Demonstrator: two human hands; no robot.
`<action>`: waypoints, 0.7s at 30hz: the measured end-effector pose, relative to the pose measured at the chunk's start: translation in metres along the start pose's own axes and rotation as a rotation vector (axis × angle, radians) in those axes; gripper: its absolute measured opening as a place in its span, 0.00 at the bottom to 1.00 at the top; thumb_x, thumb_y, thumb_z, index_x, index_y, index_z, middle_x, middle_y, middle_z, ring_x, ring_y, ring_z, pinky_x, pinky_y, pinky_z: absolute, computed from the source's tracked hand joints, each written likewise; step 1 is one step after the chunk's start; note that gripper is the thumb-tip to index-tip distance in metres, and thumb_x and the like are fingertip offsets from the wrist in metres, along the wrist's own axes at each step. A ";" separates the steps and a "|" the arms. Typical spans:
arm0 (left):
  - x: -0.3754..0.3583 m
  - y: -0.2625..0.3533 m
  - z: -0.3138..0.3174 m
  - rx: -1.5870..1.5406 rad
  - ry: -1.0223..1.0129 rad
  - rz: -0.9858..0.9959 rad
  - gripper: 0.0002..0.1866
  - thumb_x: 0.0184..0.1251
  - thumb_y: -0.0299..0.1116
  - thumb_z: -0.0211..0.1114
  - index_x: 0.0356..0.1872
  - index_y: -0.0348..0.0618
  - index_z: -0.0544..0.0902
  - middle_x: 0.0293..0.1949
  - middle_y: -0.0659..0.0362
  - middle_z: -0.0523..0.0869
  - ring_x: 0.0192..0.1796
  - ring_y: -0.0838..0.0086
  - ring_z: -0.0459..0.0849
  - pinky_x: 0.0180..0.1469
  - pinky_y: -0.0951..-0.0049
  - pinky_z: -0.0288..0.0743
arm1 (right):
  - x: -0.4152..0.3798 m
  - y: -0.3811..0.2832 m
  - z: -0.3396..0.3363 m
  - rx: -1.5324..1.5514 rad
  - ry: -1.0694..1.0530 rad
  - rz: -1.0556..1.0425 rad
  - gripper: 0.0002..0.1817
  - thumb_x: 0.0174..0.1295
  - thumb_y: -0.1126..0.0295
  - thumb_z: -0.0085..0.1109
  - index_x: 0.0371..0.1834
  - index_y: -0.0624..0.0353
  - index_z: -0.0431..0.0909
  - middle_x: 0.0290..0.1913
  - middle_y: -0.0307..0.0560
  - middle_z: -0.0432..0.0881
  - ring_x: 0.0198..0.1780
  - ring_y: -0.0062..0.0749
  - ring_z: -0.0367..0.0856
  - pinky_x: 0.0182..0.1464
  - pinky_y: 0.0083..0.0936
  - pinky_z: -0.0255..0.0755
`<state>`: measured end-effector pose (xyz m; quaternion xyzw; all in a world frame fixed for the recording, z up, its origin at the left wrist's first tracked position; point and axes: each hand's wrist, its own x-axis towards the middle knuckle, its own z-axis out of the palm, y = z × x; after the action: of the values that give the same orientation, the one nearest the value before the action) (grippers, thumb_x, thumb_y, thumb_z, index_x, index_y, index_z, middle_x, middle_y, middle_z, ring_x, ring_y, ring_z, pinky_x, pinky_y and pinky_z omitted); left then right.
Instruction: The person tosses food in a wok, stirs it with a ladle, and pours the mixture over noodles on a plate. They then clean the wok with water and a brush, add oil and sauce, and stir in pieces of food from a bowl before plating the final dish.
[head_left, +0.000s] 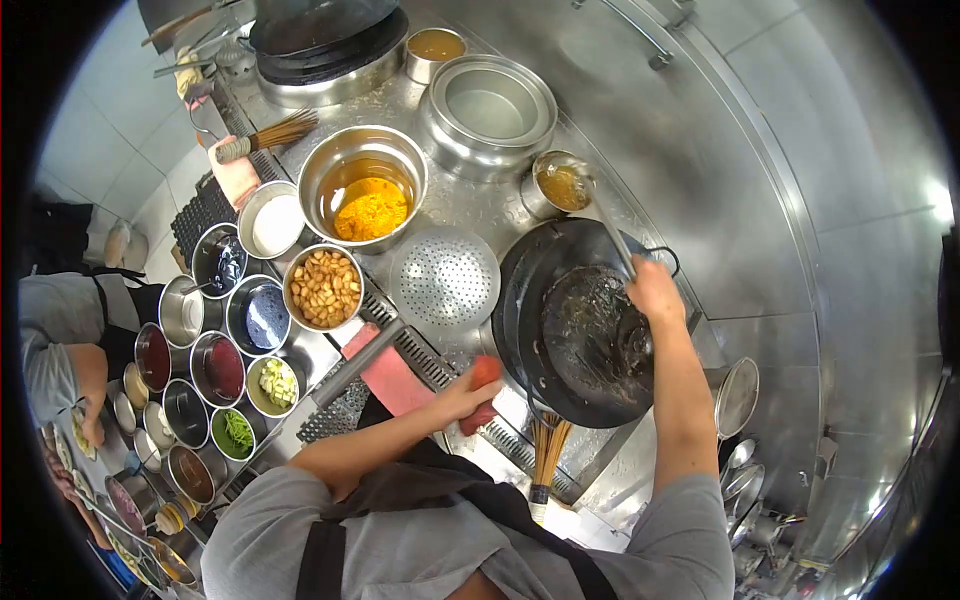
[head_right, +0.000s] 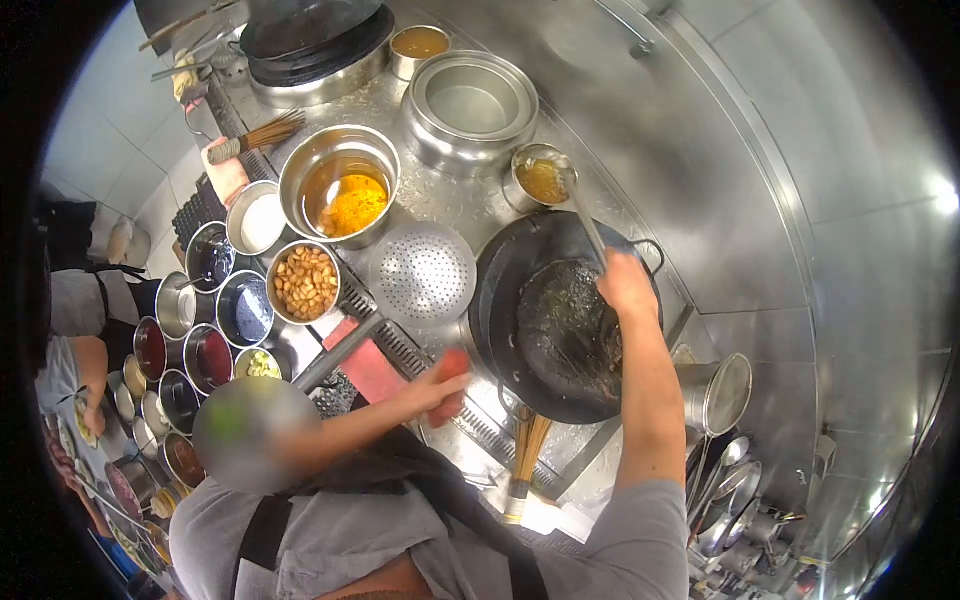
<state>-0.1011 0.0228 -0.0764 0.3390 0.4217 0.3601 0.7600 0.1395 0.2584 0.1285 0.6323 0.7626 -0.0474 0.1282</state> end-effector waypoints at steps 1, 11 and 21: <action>-0.019 0.013 -0.020 0.175 0.107 0.015 0.27 0.65 0.47 0.63 0.56 0.38 0.71 0.36 0.56 0.81 0.38 0.70 0.82 0.41 0.67 0.77 | -0.008 -0.009 -0.009 0.053 0.061 0.030 0.18 0.49 0.78 0.57 0.46 0.66 0.77 0.40 0.67 0.81 0.47 0.59 0.80 0.49 0.48 0.74; -0.057 -0.022 -0.131 0.854 0.331 -0.038 0.28 0.52 0.43 0.67 0.51 0.39 0.70 0.35 0.39 0.84 0.41 0.44 0.83 0.45 0.49 0.76 | 0.088 -0.100 0.008 0.365 0.290 0.073 0.21 0.56 0.72 0.55 0.54 0.68 0.73 0.38 0.69 0.81 0.42 0.62 0.80 0.45 0.49 0.74; -0.061 -0.030 -0.133 0.843 0.345 0.040 0.27 0.53 0.44 0.66 0.50 0.39 0.71 0.35 0.38 0.83 0.40 0.44 0.83 0.44 0.49 0.77 | 0.100 -0.154 0.027 1.851 0.020 0.227 0.09 0.59 0.72 0.55 0.37 0.68 0.72 0.29 0.53 0.78 0.18 0.29 0.73 0.17 0.21 0.67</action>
<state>-0.2349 -0.0153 -0.1319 0.5619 0.6452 0.2230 0.4672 -0.0244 0.3170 0.0632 0.5538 0.3562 -0.6180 -0.4295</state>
